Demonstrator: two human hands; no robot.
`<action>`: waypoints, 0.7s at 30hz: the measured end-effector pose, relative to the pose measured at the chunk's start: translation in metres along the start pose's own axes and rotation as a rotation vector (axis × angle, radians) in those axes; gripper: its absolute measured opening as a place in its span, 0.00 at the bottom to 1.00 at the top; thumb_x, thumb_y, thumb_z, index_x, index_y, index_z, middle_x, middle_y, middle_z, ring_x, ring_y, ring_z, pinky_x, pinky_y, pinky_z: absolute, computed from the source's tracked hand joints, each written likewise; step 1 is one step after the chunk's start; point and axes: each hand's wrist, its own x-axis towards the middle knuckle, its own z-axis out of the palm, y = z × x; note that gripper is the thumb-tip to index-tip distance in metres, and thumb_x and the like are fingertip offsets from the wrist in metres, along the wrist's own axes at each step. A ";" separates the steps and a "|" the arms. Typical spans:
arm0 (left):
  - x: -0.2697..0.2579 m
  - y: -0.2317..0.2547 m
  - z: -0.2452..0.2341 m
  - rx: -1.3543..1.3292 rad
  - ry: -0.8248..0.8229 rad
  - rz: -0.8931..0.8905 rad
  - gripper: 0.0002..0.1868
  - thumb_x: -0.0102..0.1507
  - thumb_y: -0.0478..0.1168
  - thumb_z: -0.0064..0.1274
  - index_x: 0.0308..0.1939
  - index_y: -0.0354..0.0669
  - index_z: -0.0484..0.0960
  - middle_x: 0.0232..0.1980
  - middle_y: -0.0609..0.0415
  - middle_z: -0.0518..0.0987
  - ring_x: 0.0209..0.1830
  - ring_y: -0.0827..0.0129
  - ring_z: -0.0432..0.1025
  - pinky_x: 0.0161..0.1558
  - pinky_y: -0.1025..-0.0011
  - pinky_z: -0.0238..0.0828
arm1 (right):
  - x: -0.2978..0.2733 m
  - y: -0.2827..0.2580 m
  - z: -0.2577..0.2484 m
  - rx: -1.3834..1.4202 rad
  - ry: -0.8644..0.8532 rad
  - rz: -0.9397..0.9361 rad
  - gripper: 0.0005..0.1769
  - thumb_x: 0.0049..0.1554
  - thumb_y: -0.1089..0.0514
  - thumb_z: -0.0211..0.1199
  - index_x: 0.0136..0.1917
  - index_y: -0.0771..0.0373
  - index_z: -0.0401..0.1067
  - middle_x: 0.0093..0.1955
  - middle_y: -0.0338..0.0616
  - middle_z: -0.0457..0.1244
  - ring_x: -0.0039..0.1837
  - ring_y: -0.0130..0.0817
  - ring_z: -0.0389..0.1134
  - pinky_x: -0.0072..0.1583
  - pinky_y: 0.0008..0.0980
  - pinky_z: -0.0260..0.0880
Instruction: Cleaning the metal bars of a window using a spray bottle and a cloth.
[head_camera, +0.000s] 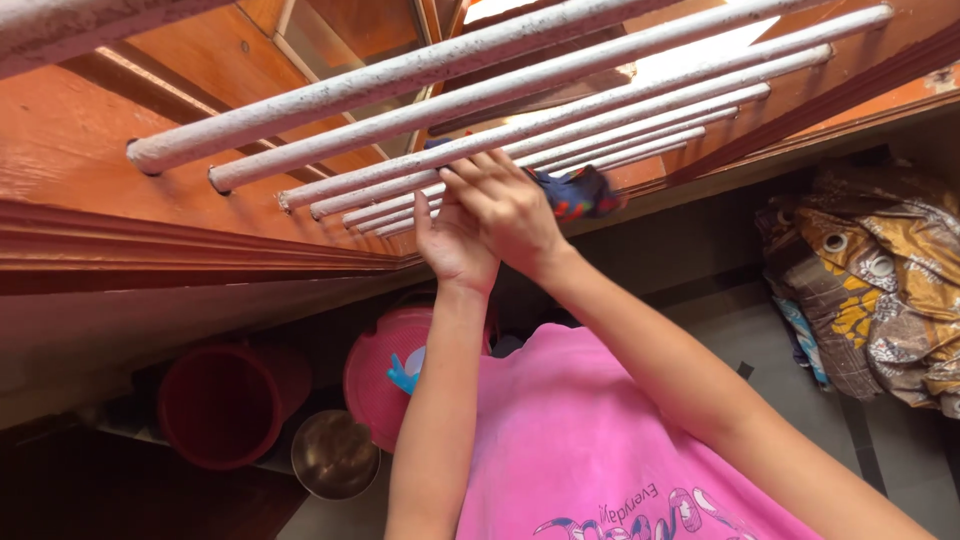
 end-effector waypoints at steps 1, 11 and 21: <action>0.000 0.001 -0.001 0.002 0.003 -0.003 0.39 0.73 0.64 0.40 0.70 0.32 0.73 0.74 0.41 0.71 0.76 0.53 0.61 0.80 0.56 0.46 | -0.007 0.008 -0.003 0.000 0.001 0.005 0.17 0.51 0.68 0.63 0.56 0.70 0.75 0.58 0.54 0.69 0.64 0.50 0.70 0.69 0.48 0.67; -0.001 -0.002 0.005 -0.007 -0.121 0.056 0.38 0.68 0.63 0.44 0.65 0.30 0.74 0.68 0.40 0.75 0.73 0.50 0.65 0.79 0.51 0.50 | -0.027 0.031 -0.014 -0.071 -0.056 0.131 0.16 0.54 0.71 0.63 0.56 0.69 0.77 0.56 0.52 0.70 0.62 0.48 0.71 0.71 0.45 0.67; 0.006 -0.022 0.021 0.023 -0.119 0.029 0.36 0.68 0.61 0.46 0.64 0.30 0.72 0.69 0.39 0.74 0.75 0.50 0.65 0.81 0.51 0.50 | -0.048 0.081 -0.062 -0.242 0.066 0.198 0.20 0.54 0.75 0.60 0.59 0.68 0.77 0.61 0.53 0.70 0.70 0.50 0.69 0.76 0.46 0.63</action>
